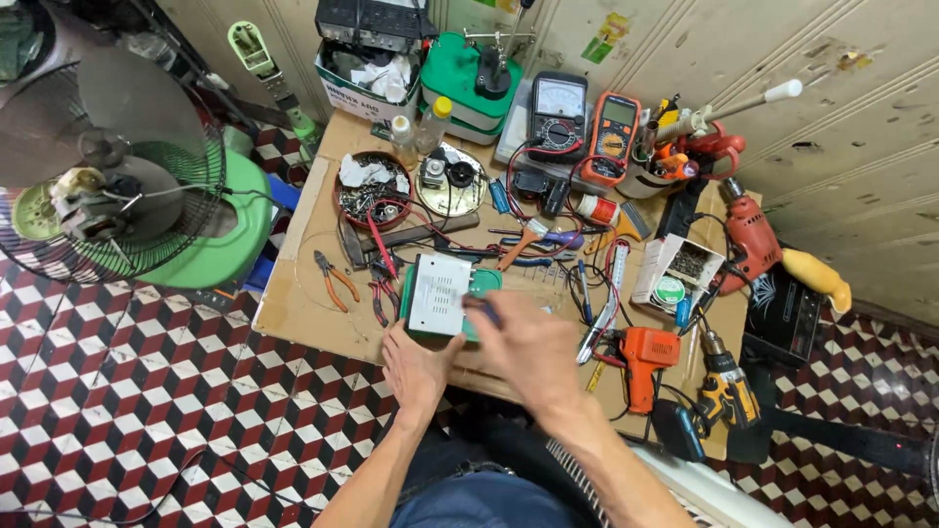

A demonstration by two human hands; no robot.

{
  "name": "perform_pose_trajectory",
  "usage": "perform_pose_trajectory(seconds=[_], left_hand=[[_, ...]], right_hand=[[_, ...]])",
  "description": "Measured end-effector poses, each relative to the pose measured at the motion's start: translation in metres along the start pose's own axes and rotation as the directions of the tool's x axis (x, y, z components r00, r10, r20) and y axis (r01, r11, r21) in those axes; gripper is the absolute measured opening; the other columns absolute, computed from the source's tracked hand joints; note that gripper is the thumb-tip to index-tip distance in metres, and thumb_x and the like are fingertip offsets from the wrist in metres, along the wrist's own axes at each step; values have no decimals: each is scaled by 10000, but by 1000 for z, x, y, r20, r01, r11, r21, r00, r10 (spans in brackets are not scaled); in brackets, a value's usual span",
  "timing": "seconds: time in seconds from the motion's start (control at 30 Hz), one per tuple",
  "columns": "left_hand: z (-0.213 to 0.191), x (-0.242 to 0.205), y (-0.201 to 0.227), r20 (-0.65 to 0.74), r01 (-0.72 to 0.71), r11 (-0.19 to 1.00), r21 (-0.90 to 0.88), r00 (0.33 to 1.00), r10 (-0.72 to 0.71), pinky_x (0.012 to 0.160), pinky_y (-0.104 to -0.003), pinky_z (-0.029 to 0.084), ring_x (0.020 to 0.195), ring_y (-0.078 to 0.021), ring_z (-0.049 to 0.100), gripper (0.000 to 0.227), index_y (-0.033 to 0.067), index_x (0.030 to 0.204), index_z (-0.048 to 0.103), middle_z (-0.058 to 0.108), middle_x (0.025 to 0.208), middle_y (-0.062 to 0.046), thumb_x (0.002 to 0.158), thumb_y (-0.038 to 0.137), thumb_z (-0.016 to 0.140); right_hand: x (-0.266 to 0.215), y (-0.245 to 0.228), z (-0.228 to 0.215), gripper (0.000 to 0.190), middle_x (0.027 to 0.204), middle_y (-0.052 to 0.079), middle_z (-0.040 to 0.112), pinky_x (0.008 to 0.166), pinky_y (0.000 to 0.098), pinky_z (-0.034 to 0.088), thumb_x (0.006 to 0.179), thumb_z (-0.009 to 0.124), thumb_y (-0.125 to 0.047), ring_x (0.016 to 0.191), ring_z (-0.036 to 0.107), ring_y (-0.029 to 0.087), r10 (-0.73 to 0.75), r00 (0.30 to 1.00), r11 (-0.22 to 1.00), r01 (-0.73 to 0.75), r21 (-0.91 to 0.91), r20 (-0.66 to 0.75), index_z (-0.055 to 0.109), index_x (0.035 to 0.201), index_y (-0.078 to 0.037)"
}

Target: The recorder is inspecting and manipulating several small electronic enclosures and power supply units on a cluttered workbench.

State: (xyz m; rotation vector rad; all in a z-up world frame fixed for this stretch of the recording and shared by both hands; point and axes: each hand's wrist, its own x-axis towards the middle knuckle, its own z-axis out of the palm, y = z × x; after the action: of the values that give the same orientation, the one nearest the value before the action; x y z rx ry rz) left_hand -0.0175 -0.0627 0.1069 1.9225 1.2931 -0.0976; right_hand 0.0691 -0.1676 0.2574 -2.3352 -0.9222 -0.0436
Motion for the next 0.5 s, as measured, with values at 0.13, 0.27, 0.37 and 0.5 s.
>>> perform_pose_trajectory(seconds=[0.13,0.27,0.37,0.5], left_hand=[[-12,24,-19,39,-158,987,-28,987,159,1106,-545,294,1422,-367,305,1114,67,1476,324,315,1553,-198,638,529,895],[-14,58,-8,13,-388,921,-28,922,388,1118,-534,304,1427,-368,335,968,64,1475,390,374,1548,-188,738,498,844],[-15,79,8,63,-491,871,30,870,489,1116,-496,343,1388,-346,418,905,74,1463,423,448,1495,-151,761,471,834],[-19,93,25,141,-519,849,97,852,504,1059,-451,419,1269,-338,531,895,83,1434,450,540,1354,-130,717,409,874]], right_hand=[[-32,95,22,355,766,200,725,626,412,525,934,639,-352,670,709,314,664,745,747,-664,-17,61,754,1178,-121],[-88,189,97,387,876,222,747,715,451,538,968,630,-369,777,701,374,769,633,621,-773,132,86,697,1100,-12],[-94,194,120,367,972,245,700,803,480,509,921,666,-287,904,663,405,635,768,769,-639,-34,-86,678,1137,9],[-47,136,115,271,1070,189,658,870,444,495,923,644,-162,984,644,357,549,832,836,-547,47,-81,687,1161,-38]])
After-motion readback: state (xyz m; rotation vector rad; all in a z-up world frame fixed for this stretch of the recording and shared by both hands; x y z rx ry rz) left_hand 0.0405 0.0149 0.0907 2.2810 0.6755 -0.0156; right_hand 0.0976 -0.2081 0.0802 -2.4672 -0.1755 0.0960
